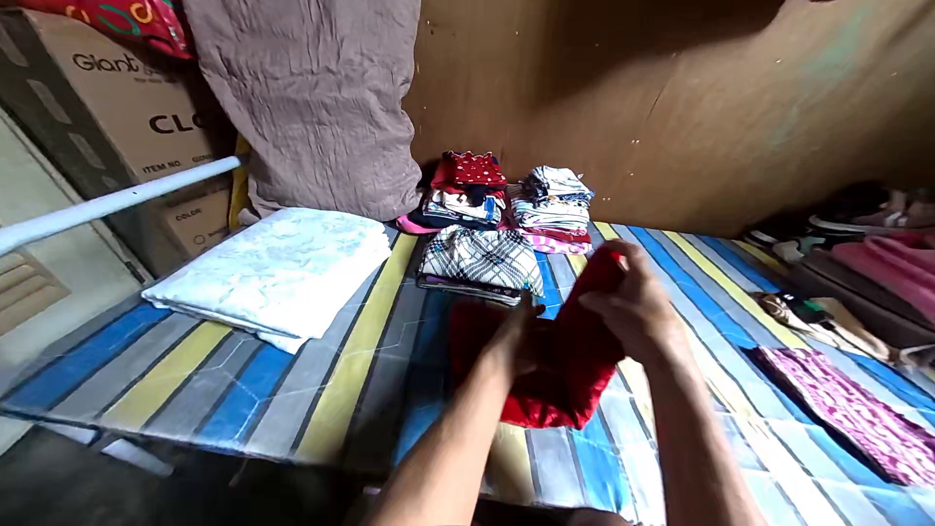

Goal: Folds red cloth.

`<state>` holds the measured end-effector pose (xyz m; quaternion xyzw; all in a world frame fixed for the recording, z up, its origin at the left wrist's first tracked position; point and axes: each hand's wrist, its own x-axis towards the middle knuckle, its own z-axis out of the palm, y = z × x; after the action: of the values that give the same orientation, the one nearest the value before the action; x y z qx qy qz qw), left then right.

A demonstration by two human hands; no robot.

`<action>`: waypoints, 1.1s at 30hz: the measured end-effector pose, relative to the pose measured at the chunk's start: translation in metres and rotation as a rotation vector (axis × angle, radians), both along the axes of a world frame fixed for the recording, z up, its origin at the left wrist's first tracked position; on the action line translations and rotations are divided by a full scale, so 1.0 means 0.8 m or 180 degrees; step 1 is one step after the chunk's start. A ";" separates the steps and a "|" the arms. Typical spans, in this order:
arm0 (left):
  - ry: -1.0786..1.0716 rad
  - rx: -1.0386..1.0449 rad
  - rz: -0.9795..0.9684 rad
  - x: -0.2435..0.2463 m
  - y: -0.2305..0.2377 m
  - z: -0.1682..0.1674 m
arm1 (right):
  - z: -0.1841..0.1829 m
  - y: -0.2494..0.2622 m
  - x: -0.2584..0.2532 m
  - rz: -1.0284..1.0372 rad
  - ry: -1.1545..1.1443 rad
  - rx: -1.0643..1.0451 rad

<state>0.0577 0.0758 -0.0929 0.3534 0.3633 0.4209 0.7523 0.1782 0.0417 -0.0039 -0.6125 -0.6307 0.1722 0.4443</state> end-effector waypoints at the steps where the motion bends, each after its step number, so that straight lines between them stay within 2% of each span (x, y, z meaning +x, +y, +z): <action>1: 0.0019 0.0122 0.0033 -0.016 0.006 0.002 | 0.001 0.002 -0.022 0.0086 -0.0251 0.0019; 4: 0.0092 0.0075 0.0221 -0.073 0.009 0.001 | -0.016 0.004 -0.074 0.0630 -0.0510 -0.0128; 7: 0.0016 -0.0423 0.0664 -0.114 0.002 0.003 | -0.048 0.013 -0.082 0.1313 -0.0042 -0.0548; 9: 0.0030 -0.0544 0.0857 -0.116 0.004 -0.001 | -0.062 0.022 -0.069 0.1198 0.0262 -0.0550; 11: 0.0267 -0.0484 0.0805 -0.109 0.003 -0.001 | -0.070 0.026 -0.044 0.0789 0.0367 -0.0213; 13: 0.0498 -0.0494 0.0740 -0.106 0.005 0.000 | -0.081 0.032 -0.018 0.0408 0.0319 0.0232; 16: 0.0623 -0.0481 0.0812 -0.104 0.004 0.000 | -0.095 0.032 -0.008 0.0237 0.0093 0.0456; 19: 0.0306 -0.0610 0.0864 -0.089 -0.006 0.011 | -0.097 0.030 -0.016 0.0322 -0.0438 0.0243; 21: 0.0143 -0.0673 0.0775 -0.075 -0.014 0.020 | -0.098 0.022 -0.020 0.0409 -0.0775 -0.0213; 24: 0.0498 -0.0651 0.0542 -0.070 -0.014 0.014 | -0.113 0.015 -0.028 0.0436 -0.1037 -0.0603; 27: 0.0873 -0.0560 0.0450 -0.088 -0.007 0.007 | -0.133 0.018 -0.042 0.0376 -0.1443 -0.0621; 33: 0.1153 -0.0602 0.0580 -0.107 0.001 -0.003 | -0.164 0.015 -0.049 0.0173 -0.2190 -0.0402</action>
<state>-0.0279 0.0767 -0.0952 0.3169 0.5607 0.3809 0.6634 0.1388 0.0538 -0.1348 -0.6439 -0.7477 0.0061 0.1622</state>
